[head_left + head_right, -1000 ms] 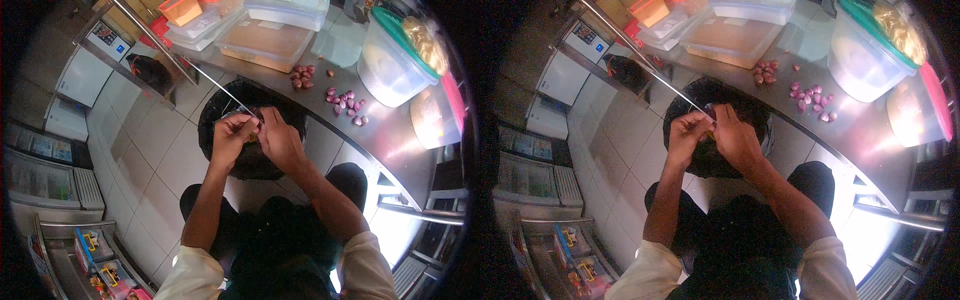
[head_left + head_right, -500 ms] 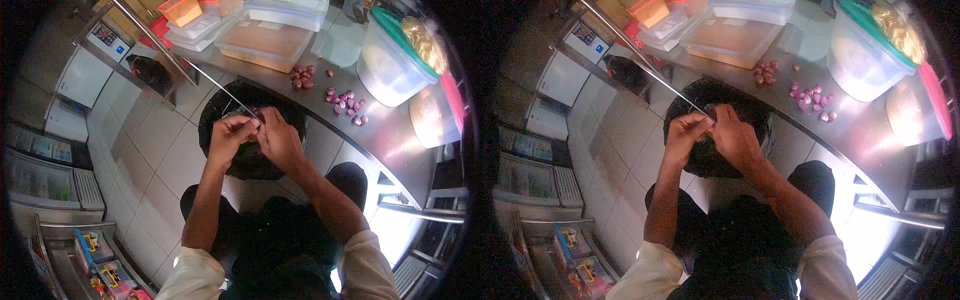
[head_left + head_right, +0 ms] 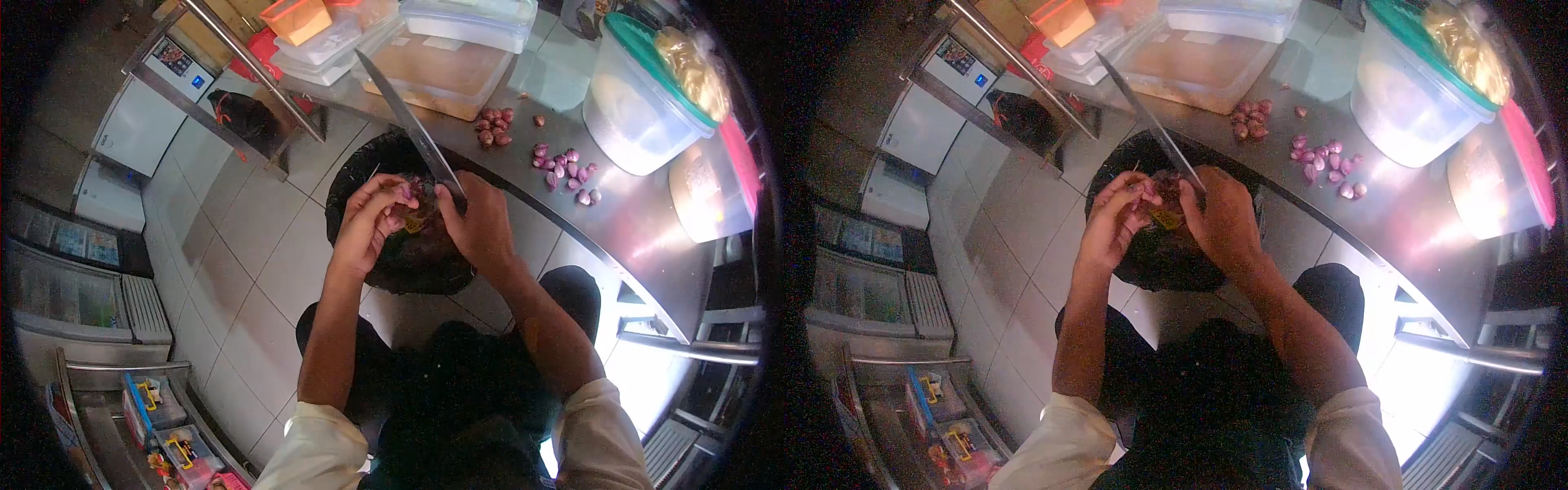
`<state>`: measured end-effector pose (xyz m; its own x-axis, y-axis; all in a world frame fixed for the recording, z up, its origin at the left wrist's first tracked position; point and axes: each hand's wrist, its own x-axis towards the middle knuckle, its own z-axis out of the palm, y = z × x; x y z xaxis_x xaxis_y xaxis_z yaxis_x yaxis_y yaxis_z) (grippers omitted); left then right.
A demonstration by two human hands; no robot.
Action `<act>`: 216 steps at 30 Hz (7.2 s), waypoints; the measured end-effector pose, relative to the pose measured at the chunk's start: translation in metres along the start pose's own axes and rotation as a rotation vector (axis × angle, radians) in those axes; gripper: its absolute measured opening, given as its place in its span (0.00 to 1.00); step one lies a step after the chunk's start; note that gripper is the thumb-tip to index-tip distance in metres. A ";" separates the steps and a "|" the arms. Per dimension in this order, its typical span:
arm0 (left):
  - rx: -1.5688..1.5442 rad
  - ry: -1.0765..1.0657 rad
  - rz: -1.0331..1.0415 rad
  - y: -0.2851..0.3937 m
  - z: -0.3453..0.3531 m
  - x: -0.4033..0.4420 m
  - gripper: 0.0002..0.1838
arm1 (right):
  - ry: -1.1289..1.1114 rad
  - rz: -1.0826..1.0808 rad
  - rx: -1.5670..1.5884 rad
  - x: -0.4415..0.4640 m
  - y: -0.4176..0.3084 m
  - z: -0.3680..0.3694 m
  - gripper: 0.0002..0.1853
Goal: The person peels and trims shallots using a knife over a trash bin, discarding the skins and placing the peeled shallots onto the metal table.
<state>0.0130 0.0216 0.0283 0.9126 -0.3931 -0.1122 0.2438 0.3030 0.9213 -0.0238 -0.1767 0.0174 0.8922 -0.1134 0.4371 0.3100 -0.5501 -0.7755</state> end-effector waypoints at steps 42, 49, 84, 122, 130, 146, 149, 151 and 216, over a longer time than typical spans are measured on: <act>-0.358 -0.131 -0.121 0.013 -0.005 -0.007 0.11 | 0.070 -0.042 -0.059 -0.008 0.040 0.021 0.13; 0.731 -0.276 0.273 0.043 0.135 0.033 0.12 | -0.155 0.140 0.106 -0.012 0.035 0.047 0.15; 1.517 -0.407 0.643 -0.039 0.182 0.242 0.12 | -0.370 0.322 0.256 -0.019 0.016 0.012 0.17; -0.134 0.268 0.052 -0.041 0.002 0.006 0.14 | -0.067 0.057 0.292 -0.001 0.021 0.002 0.11; -0.001 0.223 0.068 -0.036 0.018 -0.002 0.15 | 0.016 -0.144 0.265 -0.007 0.011 0.012 0.10; 0.134 0.269 0.237 -0.035 0.024 -0.008 0.10 | -0.022 -0.156 0.140 -0.011 -0.006 0.007 0.11; 0.043 0.250 0.176 -0.037 0.025 -0.008 0.09 | -0.001 -0.167 0.100 -0.013 0.000 0.012 0.12; 0.134 0.215 0.219 -0.041 0.022 -0.006 0.09 | -0.066 -0.128 0.085 -0.013 -0.003 0.007 0.11; 0.047 0.137 0.180 -0.040 0.015 -0.012 0.12 | -0.016 -0.184 0.108 -0.012 -0.001 0.003 0.11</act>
<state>-0.0127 0.0016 -0.0014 0.9768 -0.2138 0.0089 0.0604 0.3152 0.9471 -0.0333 -0.1719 0.0114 0.8222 -0.0052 0.5691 0.5008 -0.4685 -0.7278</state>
